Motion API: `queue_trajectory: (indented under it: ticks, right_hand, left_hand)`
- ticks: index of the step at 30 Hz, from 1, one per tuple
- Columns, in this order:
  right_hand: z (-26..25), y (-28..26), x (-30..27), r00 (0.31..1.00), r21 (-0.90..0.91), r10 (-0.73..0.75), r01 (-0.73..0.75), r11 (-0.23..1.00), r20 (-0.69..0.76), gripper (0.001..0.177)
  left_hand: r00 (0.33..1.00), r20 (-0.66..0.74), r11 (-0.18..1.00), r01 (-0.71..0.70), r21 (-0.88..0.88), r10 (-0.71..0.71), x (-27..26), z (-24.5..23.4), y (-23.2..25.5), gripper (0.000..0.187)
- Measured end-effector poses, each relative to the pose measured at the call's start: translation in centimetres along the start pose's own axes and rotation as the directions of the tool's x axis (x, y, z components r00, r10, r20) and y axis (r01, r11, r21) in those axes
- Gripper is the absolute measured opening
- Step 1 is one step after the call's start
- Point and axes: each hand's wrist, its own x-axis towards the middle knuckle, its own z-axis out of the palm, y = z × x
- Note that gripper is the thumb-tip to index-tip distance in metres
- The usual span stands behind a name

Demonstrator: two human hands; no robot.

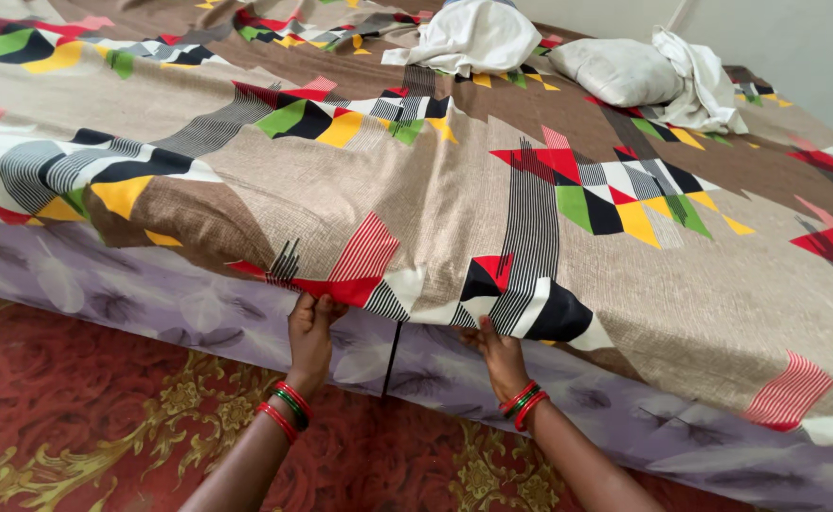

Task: The person tucks the edges of a geometric-patterned bedsheet under the mattress of a low bed by hand, moving around the perimeter of the bed to smooth the fabric.

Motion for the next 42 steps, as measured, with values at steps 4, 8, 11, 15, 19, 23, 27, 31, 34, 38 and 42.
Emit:
queue_trajectory:
  ticks: [4, 8, 11, 15, 19, 23, 27, 31, 34, 38, 42]
  right_hand:
    - [2.9, -4.8, -2.6, 0.944, 0.119, 0.328, -0.331, 0.936, 0.04, 0.053]
    - [5.0, -7.4, -4.1, 0.794, -0.538, 0.418, -0.139, 0.832, 0.442, 0.074]
    - [5.8, -7.7, -4.0, 0.812, -0.637, 0.242, 0.195, 0.746, 0.531, 0.065]
    - [5.5, -8.5, -2.9, 0.864, -0.473, 0.378, -0.194, 0.859, 0.332, 0.069]
    - [4.5, -7.2, -1.8, 0.831, 0.106, 0.519, -0.545, 0.832, 0.201, 0.076]
    - [2.8, -3.6, 0.2, 0.968, 0.321, 0.233, -0.25, 0.913, 0.093, 0.053]
    - [1.5, -1.8, 0.3, 0.987, 0.031, 0.159, -0.159, 0.987, 0.012, 0.06]
    - [2.7, -1.4, 0.1, 0.988, -0.099, 0.152, -0.154, 0.983, -0.03, 0.065]
    - [2.6, -3.0, -0.7, 0.916, -0.153, 0.359, -0.334, 0.93, 0.179, 0.077]
    - [4.8, -5.5, -2.9, 0.678, -0.494, 0.225, 0.231, 0.838, 0.7, 0.056]
    - [7.9, -9.1, -2.5, 0.445, -0.544, -0.449, 0.831, -0.114, 0.775, 0.048]
  left_hand:
    - [1.0, -0.002, 0.998, 0.016, 0.06, -0.016, 0.1, -0.2, 1.0, 0.02]
    - [1.0, 0.003, 0.998, 0.029, 0.049, -0.029, -0.1, 0.2, 1.1, 0.025]
    - [0.988, -0.021, 0.964, 0.146, -0.221, -0.155, -1.2, 2.6, 2.8, 0.021]
    - [0.942, -0.129, 0.921, 0.265, -0.286, -0.311, -1.2, 7.1, 8.4, 0.03]
    - [0.884, -0.204, 0.892, 0.363, -0.271, -0.421, -0.3, 10.3, 12.2, 0.041]
    - [0.98, -0.064, 0.882, 0.138, -0.45, -0.186, 0.7, 9.5, 10.4, 0.051]
    - [0.972, -0.04, 0.928, 0.207, -0.311, -0.23, 0.5, 5.8, 7.0, 0.045]
    - [0.989, -0.009, 0.958, 0.14, -0.252, -0.147, 0.7, 4.4, 4.9, 0.048]
    - [0.988, -0.001, 0.971, 0.15, -0.185, -0.153, -0.2, 3.6, 4.3, 0.05]
    - [0.983, -0.031, 0.981, 0.177, -0.084, -0.18, 1.2, 3.2, 3.7, 0.05]
    - [0.993, 0.004, 0.993, 0.119, 0.001, -0.119, 1.1, 2.5, 2.9, 0.048]
